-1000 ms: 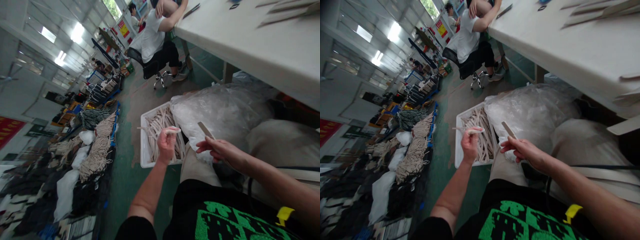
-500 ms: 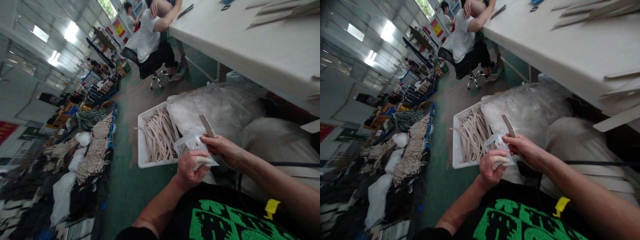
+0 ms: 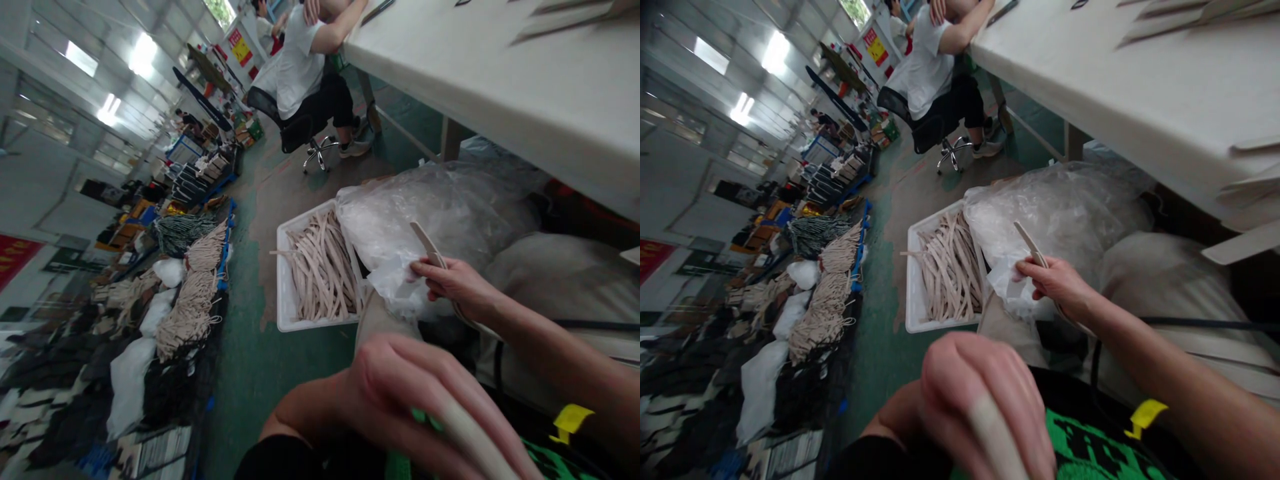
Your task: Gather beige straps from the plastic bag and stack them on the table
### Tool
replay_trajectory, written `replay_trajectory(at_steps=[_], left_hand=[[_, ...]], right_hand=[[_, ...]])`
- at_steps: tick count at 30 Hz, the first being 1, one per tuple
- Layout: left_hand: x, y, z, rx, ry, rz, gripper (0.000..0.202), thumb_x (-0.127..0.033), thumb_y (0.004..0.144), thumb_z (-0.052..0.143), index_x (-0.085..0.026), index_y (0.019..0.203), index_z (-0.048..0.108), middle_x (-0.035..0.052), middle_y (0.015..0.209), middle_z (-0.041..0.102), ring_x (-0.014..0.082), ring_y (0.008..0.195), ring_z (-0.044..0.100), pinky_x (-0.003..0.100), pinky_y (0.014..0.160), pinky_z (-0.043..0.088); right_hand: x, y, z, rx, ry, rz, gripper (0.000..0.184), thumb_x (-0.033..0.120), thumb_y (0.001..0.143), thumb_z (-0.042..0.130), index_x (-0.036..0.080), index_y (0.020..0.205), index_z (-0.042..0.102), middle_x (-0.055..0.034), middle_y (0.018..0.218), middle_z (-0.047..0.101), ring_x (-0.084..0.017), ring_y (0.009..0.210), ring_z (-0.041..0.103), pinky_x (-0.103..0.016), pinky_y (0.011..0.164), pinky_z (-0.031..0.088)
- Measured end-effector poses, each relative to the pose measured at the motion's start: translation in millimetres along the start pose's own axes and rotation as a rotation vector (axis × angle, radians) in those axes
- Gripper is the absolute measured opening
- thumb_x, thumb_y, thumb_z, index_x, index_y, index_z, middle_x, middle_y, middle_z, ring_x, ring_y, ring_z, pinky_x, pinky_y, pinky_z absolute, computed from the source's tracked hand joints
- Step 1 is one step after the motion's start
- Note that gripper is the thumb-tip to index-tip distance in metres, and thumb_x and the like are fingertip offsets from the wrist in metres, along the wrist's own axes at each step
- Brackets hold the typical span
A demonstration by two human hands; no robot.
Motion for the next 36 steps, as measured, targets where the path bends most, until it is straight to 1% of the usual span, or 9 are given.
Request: replay_trajectory(at_steps=[3, 5, 10, 12, 15, 18, 21, 26, 36], left_hand=[[37.5, 29.8, -12.4, -0.374, -0.237, -0.234, 0.040, -0.064, 0.082, 0.070, -0.024, 0.082, 0.072, 0.0069, 0.092, 0.072, 0.0195, 0.086, 0.069, 0.035, 0.080, 0.059], [71.8, 40.4, -14.2, -0.477, -0.324, -0.408, 0.042, -0.057, 0.071, 0.082, -0.020, 0.089, 0.071, 0.0064, 0.094, 0.072, 0.0171, 0.084, 0.066, 0.031, 0.078, 0.056], [123.4, 39.5, 16.0, -0.161, -0.352, -0.618, 0.034, -0.047, 0.070, 0.083, -0.017, 0.084, 0.075, 0.0006, 0.074, 0.067, 0.0158, 0.074, 0.060, 0.031, 0.074, 0.050], [124.9, 37.5, 28.8, -0.094, -0.316, -0.613, 0.032, -0.049, 0.074, 0.078, -0.018, 0.069, 0.073, -0.0019, 0.060, 0.058, 0.0158, 0.069, 0.057, 0.032, 0.074, 0.048], [121.8, 39.3, 35.7, -0.171, -0.430, -0.649, 0.039, -0.053, 0.066, 0.082, -0.016, 0.061, 0.070, -0.0012, 0.059, 0.059, 0.0156, 0.068, 0.056, 0.032, 0.075, 0.048], [123.0, 43.6, 27.2, -0.418, -0.755, -0.725, 0.051, -0.055, 0.051, 0.091, -0.014, 0.072, 0.072, 0.0015, 0.070, 0.067, 0.0136, 0.067, 0.059, 0.031, 0.073, 0.050], [128.0, 47.3, 9.8, -0.675, -0.992, -0.711, 0.060, -0.054, 0.038, 0.096, -0.015, 0.071, 0.065, -0.0017, 0.067, 0.063, 0.0108, 0.062, 0.058, 0.028, 0.068, 0.050], [134.0, 51.2, -14.0, -0.910, -1.119, -0.642, 0.054, -0.052, 0.050, 0.094, -0.018, 0.072, 0.058, -0.0030, 0.069, 0.062, 0.0103, 0.066, 0.061, 0.027, 0.071, 0.050], [123.5, 51.5, -11.6, -0.893, -1.205, -0.521, 0.056, -0.052, 0.045, 0.097, -0.016, 0.074, 0.064, -0.0004, 0.073, 0.068, 0.0119, 0.068, 0.063, 0.026, 0.071, 0.048]], right_hand=[[2.4, -0.1, 1.1, 0.000, -0.070, -0.038, 0.033, 0.052, 0.070, 0.077, 0.020, 0.072, 0.069, -0.0025, 0.072, 0.068, -0.010, 0.050, 0.047, -0.023, 0.042, 0.045], [2.8, 0.5, 3.3, 0.031, -0.110, -0.060, 0.035, 0.054, 0.070, 0.076, 0.020, 0.071, 0.069, -0.0031, 0.072, 0.069, -0.012, 0.055, 0.053, -0.022, 0.042, 0.045], [-5.0, 3.6, 7.3, 0.080, -0.170, -0.075, 0.036, 0.056, 0.072, 0.074, 0.020, 0.074, 0.069, -0.0024, 0.071, 0.070, -0.012, 0.053, 0.054, -0.022, 0.041, 0.043], [-8.4, 4.8, 6.6, 0.082, -0.196, -0.079, 0.035, 0.055, 0.074, 0.073, 0.020, 0.075, 0.069, -0.0019, 0.072, 0.070, -0.011, 0.050, 0.052, -0.022, 0.041, 0.043], [-7.8, 4.8, 2.8, 0.052, -0.231, -0.102, 0.035, 0.056, 0.077, 0.070, 0.021, 0.075, 0.070, -0.0023, 0.074, 0.070, -0.012, 0.054, 0.054, -0.022, 0.042, 0.044], [-1.8, -0.7, -0.6, 0.064, -0.226, -0.089, 0.041, 0.062, 0.079, 0.066, 0.021, 0.079, 0.071, -0.0038, 0.078, 0.070, -0.013, 0.057, 0.054, -0.023, 0.045, 0.047], [1.6, -12.7, 2.2, 0.250, -0.188, 0.003, 0.055, 0.075, 0.079, 0.062, 0.021, 0.084, 0.071, -0.0048, 0.079, 0.071, -0.010, 0.049, 0.043, -0.025, 0.045, 0.047], [-6.6, -37.0, 19.0, 0.532, -0.256, 0.153, 0.069, 0.087, 0.076, 0.055, 0.020, 0.083, 0.071, -0.0066, 0.074, 0.072, -0.010, 0.047, 0.044, -0.024, 0.043, 0.042], [-23.2, -39.1, 31.3, 0.613, -0.270, 0.248, 0.073, 0.088, 0.077, 0.050, 0.017, 0.086, 0.065, -0.0053, 0.071, 0.068, -0.008, 0.048, 0.036, -0.024, 0.046, 0.043]])
Point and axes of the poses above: each hand's wrist, its own y-axis towards the middle knuckle, its own z-axis out of the palm, x = y × z, the point moved 2 cm from there along y, towards the middle knuckle
